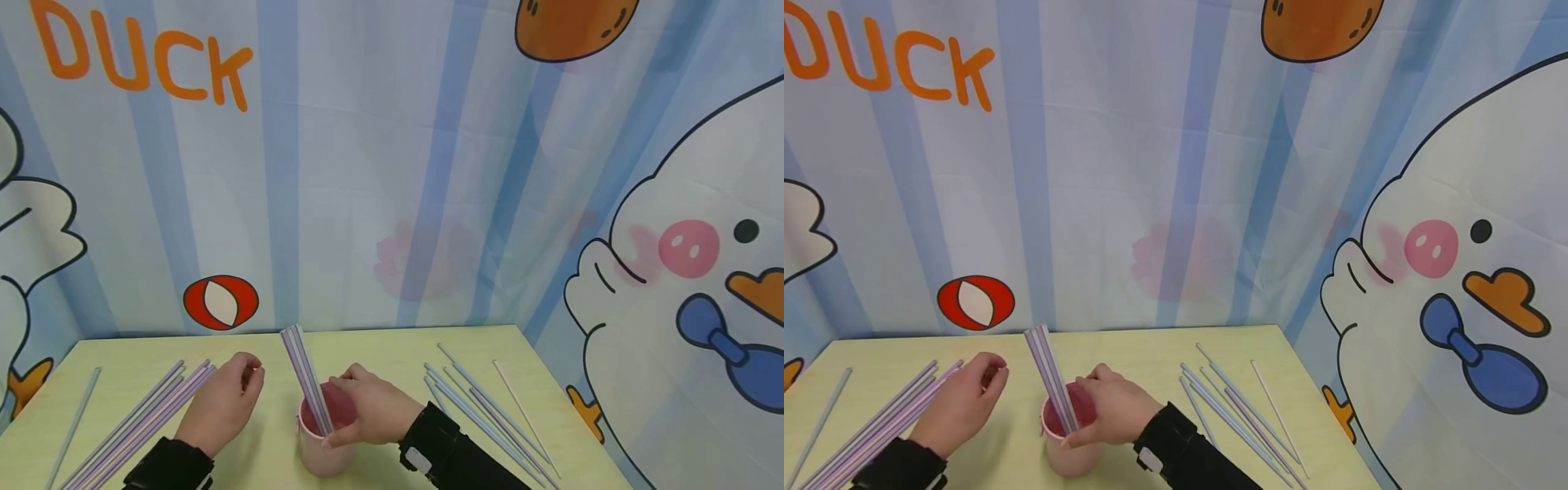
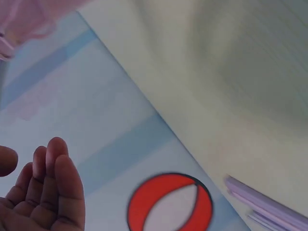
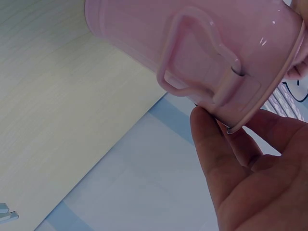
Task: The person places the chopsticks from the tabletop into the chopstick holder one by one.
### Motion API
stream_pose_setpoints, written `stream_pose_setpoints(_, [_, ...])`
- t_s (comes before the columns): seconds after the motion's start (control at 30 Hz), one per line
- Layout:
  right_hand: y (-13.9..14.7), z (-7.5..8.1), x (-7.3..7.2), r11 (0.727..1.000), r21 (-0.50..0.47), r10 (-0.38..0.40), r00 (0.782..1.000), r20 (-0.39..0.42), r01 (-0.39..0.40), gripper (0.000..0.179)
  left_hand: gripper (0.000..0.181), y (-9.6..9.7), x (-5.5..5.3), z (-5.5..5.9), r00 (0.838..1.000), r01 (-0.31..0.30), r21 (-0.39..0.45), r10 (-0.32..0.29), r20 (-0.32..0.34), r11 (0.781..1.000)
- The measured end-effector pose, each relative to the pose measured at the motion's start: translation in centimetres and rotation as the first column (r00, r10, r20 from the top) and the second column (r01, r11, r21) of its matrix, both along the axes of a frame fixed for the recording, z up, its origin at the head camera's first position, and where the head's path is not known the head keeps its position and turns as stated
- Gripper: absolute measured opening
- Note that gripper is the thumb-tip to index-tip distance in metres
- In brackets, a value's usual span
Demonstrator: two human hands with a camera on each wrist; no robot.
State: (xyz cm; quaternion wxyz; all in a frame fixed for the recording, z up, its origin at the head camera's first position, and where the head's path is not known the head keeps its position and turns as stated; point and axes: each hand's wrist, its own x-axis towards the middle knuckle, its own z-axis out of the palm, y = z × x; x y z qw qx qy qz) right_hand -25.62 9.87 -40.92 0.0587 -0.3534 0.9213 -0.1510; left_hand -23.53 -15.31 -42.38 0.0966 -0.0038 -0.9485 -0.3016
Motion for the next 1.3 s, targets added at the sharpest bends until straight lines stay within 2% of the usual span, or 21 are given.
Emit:
stream_pose_setpoints(0.13, [0.0,0.0,-0.1,1.000,-0.001,-0.010,1.000,0.011,0.010,0.095,0.027,-2.9,-0.7,-1.5,1.000,-0.010,-0.114,0.013,0.026,0.993])
stream_pose_setpoints(0.27, [0.0,-0.1,-0.1,1.000,0.000,-0.011,1.000,0.012,0.011,0.095,0.027,-5.8,-1.1,-3.2,0.999,0.003,-0.220,0.005,0.037,0.975])
stream_pose_setpoints(0.37, [0.0,-0.1,-0.1,1.000,0.002,-0.013,1.000,0.010,0.013,0.096,0.028,-7.8,-1.2,-4.5,1.000,0.014,-0.314,-0.013,0.006,0.949])
stream_pose_setpoints(0.5, [0.0,0.0,0.0,1.000,-0.001,-0.018,1.000,0.018,0.018,0.096,0.026,-9.4,-1.0,-5.7,1.000,-0.014,-0.412,0.012,-0.008,0.911])
stream_pose_setpoints(0.6, [0.0,0.1,0.1,1.000,-0.001,-0.024,0.999,0.029,0.024,0.096,0.024,-9.9,-0.8,-6.2,0.999,-0.034,-0.443,0.044,0.012,0.896])
stream_pose_setpoints(0.83, [0.0,0.0,0.0,1.000,0.000,-0.029,0.999,0.033,0.029,0.095,0.026,-10.1,-0.7,-6.7,0.995,-0.019,-0.490,0.065,0.078,0.872])
stream_pose_setpoints(0.97, [0.0,-0.1,-0.1,1.000,-0.001,-0.025,0.999,0.028,0.025,0.095,0.027,-10.2,-0.7,-6.9,0.992,-0.017,-0.489,0.074,0.098,0.872])
stream_pose_setpoints(1.3, [-0.1,0.1,0.1,0.999,0.007,-0.037,0.999,0.035,0.037,0.097,0.024,-10.0,-0.5,-7.1,0.996,-0.033,-0.471,0.070,0.061,0.881])
